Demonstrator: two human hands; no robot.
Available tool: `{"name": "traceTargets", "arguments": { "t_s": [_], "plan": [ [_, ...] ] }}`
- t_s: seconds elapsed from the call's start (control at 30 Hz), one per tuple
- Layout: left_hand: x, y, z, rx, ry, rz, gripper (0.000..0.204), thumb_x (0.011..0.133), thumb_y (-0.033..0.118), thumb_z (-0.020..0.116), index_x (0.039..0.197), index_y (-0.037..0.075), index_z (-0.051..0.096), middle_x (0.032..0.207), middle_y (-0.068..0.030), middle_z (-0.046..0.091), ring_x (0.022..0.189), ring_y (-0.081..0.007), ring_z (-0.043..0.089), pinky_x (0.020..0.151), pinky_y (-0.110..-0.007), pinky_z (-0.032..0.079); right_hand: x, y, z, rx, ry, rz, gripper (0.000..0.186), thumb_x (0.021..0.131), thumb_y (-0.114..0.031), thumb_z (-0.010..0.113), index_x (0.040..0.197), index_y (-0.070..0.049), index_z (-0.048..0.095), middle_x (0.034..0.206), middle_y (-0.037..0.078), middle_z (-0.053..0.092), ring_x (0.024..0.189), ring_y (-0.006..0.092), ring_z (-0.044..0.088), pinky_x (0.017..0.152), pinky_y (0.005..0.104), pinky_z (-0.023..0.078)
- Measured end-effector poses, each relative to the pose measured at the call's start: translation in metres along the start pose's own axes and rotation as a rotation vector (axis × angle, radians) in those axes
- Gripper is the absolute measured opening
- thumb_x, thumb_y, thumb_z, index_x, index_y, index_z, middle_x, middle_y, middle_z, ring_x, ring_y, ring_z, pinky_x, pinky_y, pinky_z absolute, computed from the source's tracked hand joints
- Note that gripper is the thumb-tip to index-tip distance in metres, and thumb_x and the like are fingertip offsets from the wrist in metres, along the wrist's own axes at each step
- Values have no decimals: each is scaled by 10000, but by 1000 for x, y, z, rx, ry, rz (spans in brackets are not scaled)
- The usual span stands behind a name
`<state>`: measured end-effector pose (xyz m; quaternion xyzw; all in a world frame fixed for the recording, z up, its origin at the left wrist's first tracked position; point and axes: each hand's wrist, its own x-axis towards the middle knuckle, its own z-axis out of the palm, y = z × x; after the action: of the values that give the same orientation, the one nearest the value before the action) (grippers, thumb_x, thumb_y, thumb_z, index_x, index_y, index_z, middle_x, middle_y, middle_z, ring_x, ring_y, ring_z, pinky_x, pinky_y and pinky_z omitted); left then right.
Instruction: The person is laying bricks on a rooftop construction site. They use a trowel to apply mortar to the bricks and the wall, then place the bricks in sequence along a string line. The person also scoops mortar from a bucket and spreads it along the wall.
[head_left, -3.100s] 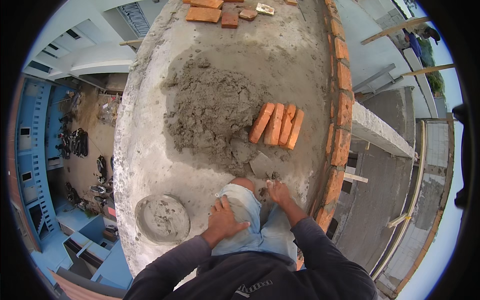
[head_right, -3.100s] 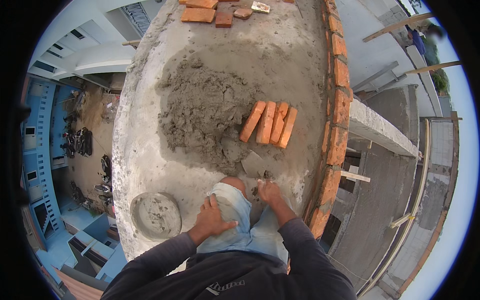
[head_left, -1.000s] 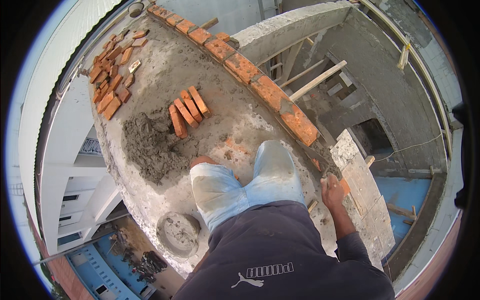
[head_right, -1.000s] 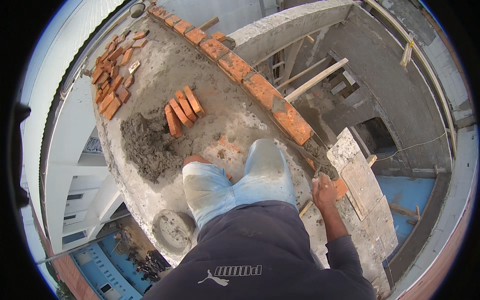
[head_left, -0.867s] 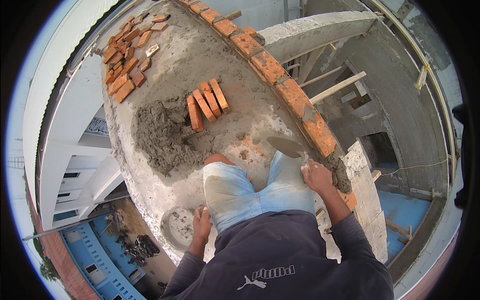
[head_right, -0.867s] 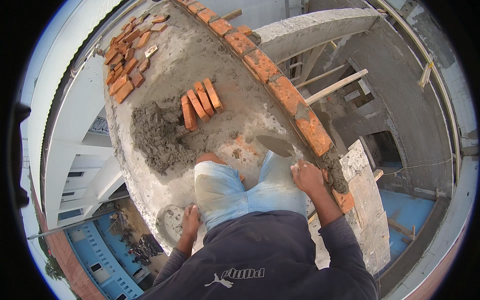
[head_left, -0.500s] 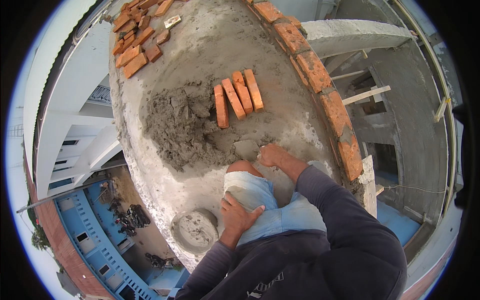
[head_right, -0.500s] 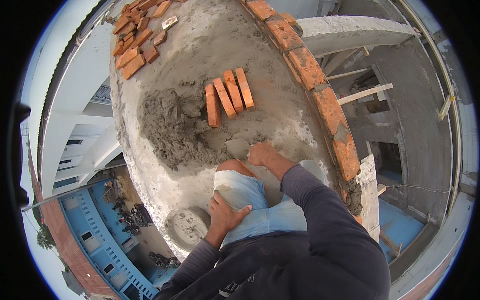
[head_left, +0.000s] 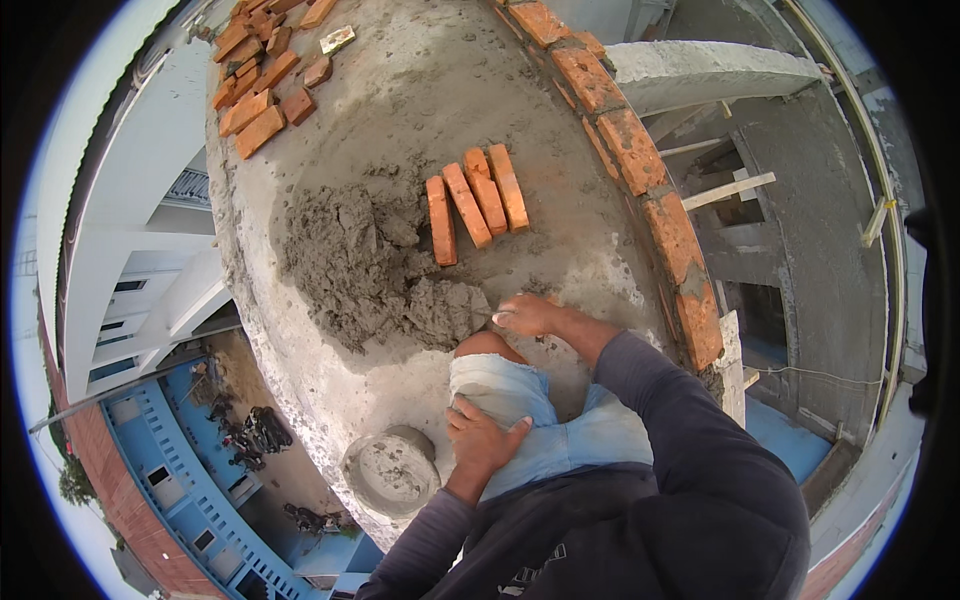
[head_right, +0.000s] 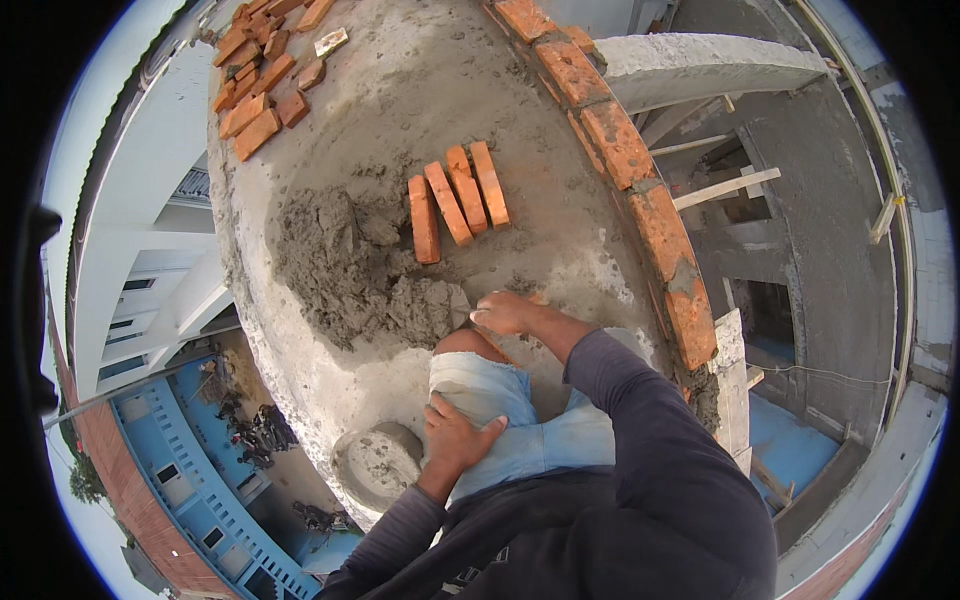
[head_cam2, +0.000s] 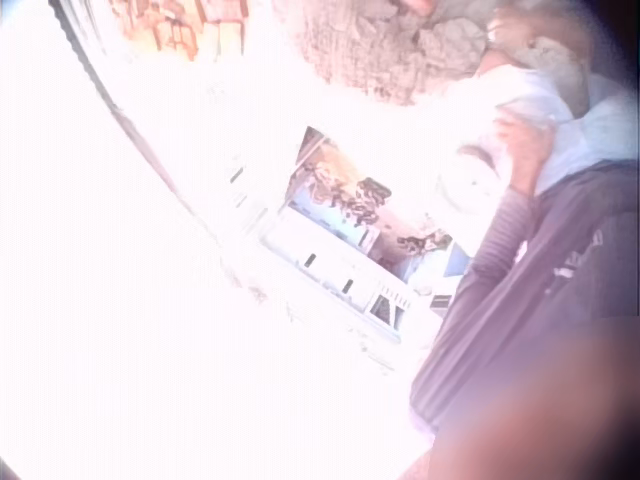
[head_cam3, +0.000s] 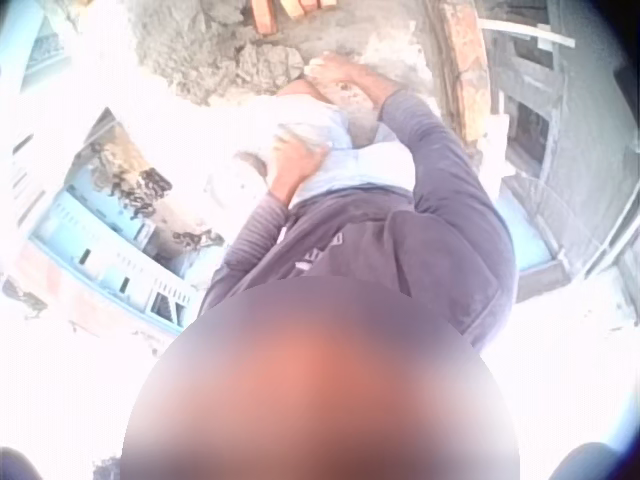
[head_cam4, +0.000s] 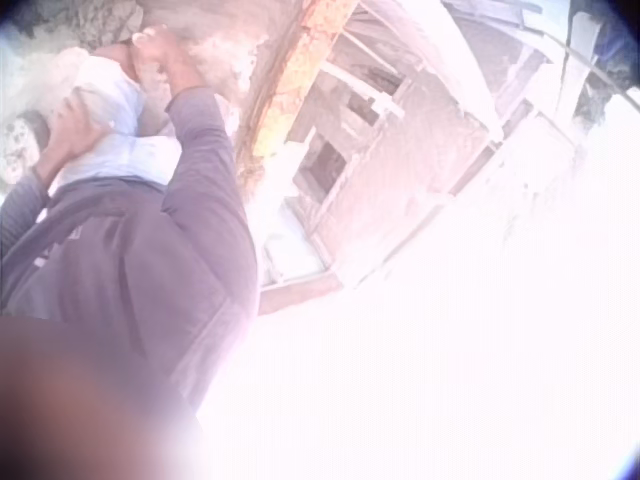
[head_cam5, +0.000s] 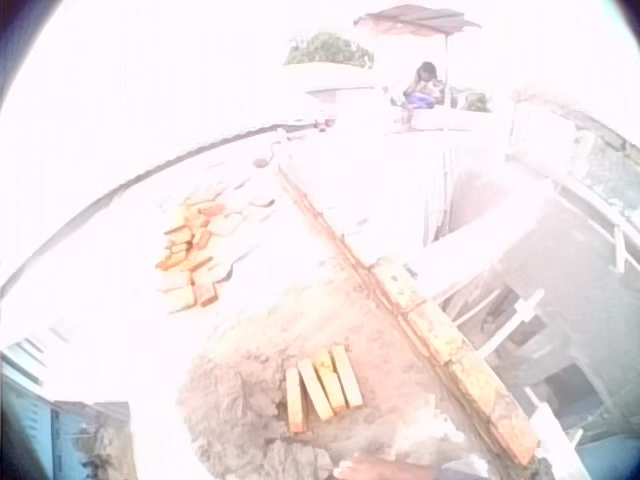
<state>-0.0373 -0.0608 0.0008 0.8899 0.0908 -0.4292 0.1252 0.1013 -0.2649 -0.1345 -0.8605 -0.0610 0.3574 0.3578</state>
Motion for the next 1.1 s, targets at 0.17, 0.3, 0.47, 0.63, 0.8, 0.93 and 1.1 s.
{"name": "traceTargets", "arguments": {
  "t_s": [0.17, 0.3, 0.47, 0.63, 0.8, 0.93, 1.1],
  "plan": [
    [-4, 1, 3, -5, 10, 41, 1406, 751, 685, 770, 1522, -187, -19, 1515, -477, 189, 1402, -582, 316, 1163, -539, 338, -57, 10, -16, 301, 39, 93, 646, 1009, -494, 546, 1409, 12, 573, 1297, 243, 643, 1041, 346, 680, 929, 453, 532],
    [-8, -4, 13, -20, 53, 69, 1386, 759, 659, 762, 1527, -189, -20, 1510, -479, 219, 1390, -564, 379, 1151, -517, 376, -143, 23, -9, 385, 299, 4, 601, 1004, -474, 560, 1342, 20, 614, 1132, 209, 702, 841, 260, 713, 771, 400, 559],
    [-5, -11, 25, 20, 98, 123, 1378, 775, 663, 735, 1539, -180, -43, 1514, -486, 247, 1413, -552, 373, 1181, -486, 352, -306, 57, 17, 723, 356, 144, 485, 1008, -432, 563, 1243, -17, 654, 858, 94, 638, 677, 193, 601, 631, 366, 522],
    [3, -29, 29, -53, 58, 203, 1311, 786, 651, 720, 1575, -135, 27, 1547, -423, 303, 1425, -498, 400, 1153, -472, 391, -453, 106, 91, 978, 621, 417, 355, 984, -387, 569, 1029, -43, 644, 747, 48, 600, 623, 150, 560, 552, 339, 485],
    [1, -39, 27, -165, -14, 273, 1248, 821, 654, 699, 1604, -73, 53, 1568, -335, 345, 1375, -444, 474, 986, -482, 526, -574, 153, 165, 869, 815, 674, 430, 947, -368, 553, 1189, -26, 652, 786, 100, 652, 687, 206, 645, 612, 361, 540],
    [-11, -38, 26, -177, -32, 213, 1203, 855, 665, 668, 1627, -11, 40, 1573, -275, 363, 1335, -416, 505, 893, -548, 556, -609, 161, 213, 27, 1243, 857, 429, 934, -371, 529, 1144, -27, 676, 961, 237, 720, 807, 356, 726, 717, 478, 590],
    [-22, -21, 26, -161, -44, 223, 1217, 858, 683, 658, 1633, 11, 3, 1578, -251, 360, 1315, -414, 513, 845, -579, 560, -586, 174, 241, 87, 901, 1113, 412, 1030, -313, 437, 1203, -5, 651, 1074, 236, 717, 978, 395, 713, 837, 516, 570]
  ]
}}
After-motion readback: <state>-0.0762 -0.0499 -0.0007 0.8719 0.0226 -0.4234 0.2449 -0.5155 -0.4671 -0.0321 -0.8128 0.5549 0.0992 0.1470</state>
